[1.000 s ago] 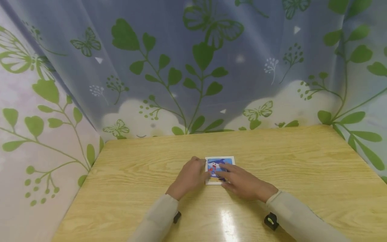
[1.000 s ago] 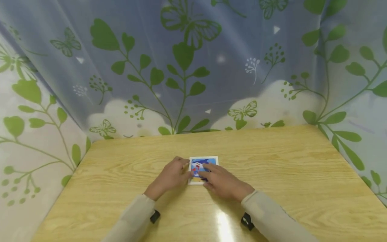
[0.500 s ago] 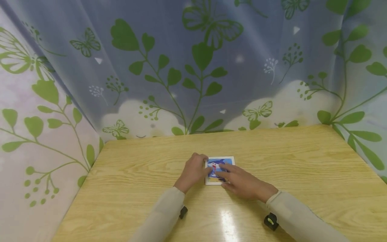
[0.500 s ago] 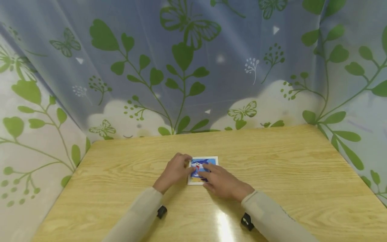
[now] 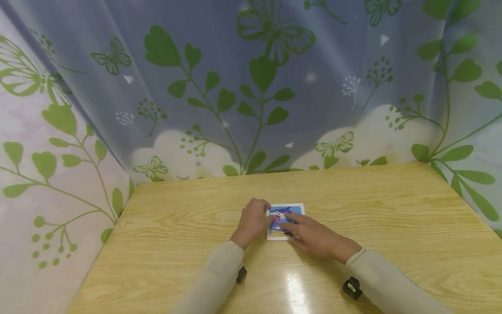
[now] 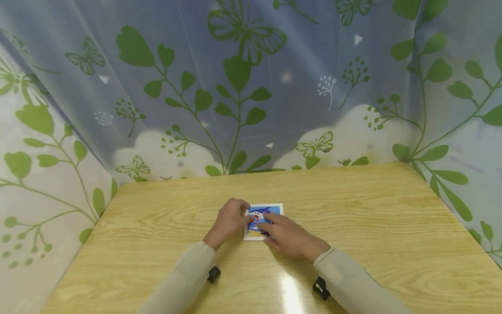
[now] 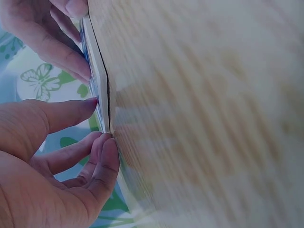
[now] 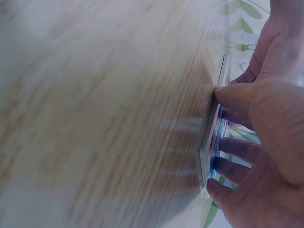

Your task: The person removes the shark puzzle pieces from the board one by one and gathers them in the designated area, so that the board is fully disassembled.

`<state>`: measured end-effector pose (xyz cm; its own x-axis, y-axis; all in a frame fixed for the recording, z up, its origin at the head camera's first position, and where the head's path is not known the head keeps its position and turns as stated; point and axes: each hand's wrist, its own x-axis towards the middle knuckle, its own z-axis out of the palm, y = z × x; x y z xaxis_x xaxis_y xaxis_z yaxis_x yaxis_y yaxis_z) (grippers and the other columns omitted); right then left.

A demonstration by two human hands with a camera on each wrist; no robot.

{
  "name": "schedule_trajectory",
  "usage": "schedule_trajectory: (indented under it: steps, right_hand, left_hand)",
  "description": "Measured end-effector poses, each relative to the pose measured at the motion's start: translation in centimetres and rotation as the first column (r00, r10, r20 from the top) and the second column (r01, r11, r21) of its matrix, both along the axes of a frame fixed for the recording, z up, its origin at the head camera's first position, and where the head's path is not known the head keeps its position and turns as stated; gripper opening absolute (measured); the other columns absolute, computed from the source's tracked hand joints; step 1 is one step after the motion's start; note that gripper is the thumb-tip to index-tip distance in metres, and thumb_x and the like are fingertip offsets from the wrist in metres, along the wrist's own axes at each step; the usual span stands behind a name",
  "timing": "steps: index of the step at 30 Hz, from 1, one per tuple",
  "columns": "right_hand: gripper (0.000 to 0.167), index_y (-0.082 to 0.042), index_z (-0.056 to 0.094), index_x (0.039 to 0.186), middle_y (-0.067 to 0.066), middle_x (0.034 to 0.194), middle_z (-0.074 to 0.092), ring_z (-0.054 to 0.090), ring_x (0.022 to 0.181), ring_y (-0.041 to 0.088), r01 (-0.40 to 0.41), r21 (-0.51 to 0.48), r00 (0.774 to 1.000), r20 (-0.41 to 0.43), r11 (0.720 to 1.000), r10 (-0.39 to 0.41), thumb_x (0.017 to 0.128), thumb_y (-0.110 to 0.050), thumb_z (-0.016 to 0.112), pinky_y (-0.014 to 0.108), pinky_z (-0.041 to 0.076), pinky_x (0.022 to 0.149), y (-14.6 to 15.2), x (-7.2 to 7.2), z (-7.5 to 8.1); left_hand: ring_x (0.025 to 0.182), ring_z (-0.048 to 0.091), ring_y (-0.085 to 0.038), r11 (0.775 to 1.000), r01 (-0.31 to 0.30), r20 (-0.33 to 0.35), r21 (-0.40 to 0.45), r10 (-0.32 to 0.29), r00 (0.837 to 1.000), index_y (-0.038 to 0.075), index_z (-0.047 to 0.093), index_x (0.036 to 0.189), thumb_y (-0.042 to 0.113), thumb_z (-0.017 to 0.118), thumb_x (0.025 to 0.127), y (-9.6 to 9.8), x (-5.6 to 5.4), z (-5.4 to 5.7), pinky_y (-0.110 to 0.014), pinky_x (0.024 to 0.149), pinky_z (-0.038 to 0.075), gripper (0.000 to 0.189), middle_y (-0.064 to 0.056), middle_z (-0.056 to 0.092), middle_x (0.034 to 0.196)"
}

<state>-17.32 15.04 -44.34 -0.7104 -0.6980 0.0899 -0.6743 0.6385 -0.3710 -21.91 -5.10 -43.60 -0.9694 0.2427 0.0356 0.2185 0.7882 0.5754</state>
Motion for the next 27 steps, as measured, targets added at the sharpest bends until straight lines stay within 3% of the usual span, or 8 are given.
schedule_trajectory:
  steps: [6, 16, 27]
  right_hand:
    - [0.043, 0.002, 0.055, 0.141, 0.031, 0.150, 0.042, 0.040, 0.139, 0.048, 0.007, -0.006, 1.000, 0.020, 1.000, -0.006, 0.102, -0.016, 0.061, 0.059, 0.039, 0.108, 0.00, 0.08, 0.24]
    - [0.043, 0.002, 0.056, 0.140, 0.031, 0.149, 0.044, 0.041, 0.138, 0.047, 0.006, -0.008, 1.000, 0.006, 1.000, -0.006, 0.102, -0.016, 0.062, 0.059, 0.038, 0.109, -0.07, -0.05, -0.02]
    - [0.043, 0.002, 0.056, 0.140, 0.031, 0.148, 0.045, 0.041, 0.138, 0.047, 0.017, 0.013, 1.000, 0.010, 1.000, -0.017, 0.101, -0.017, 0.063, 0.058, 0.038, 0.110, -0.11, -0.12, 0.12]
  left_hand:
    - [0.087, 0.059, -0.020, 0.999, -0.031, 0.005, 0.017, 0.031, 1.000, -0.005, 0.072, 0.109, 0.010, 0.082, 0.086, 0.14, -0.34, -0.15, -0.042, 0.083, 0.054, 0.029, -0.007, 0.064, 0.091]
    - [0.097, 0.065, -0.024, 0.996, -0.072, 0.047, 0.060, 0.069, 0.996, -0.003, 0.072, 0.107, 0.009, 0.083, 0.084, 0.30, -0.62, -0.31, -0.041, 0.088, 0.055, 0.028, -0.009, 0.069, 0.099]
    - [0.093, 0.065, -0.023, 0.993, -0.099, 0.054, 0.060, 0.096, 0.994, -0.002, 0.073, 0.105, 0.006, 0.085, 0.081, 0.40, -0.80, -0.42, -0.040, 0.085, 0.055, 0.028, -0.007, 0.070, 0.097]
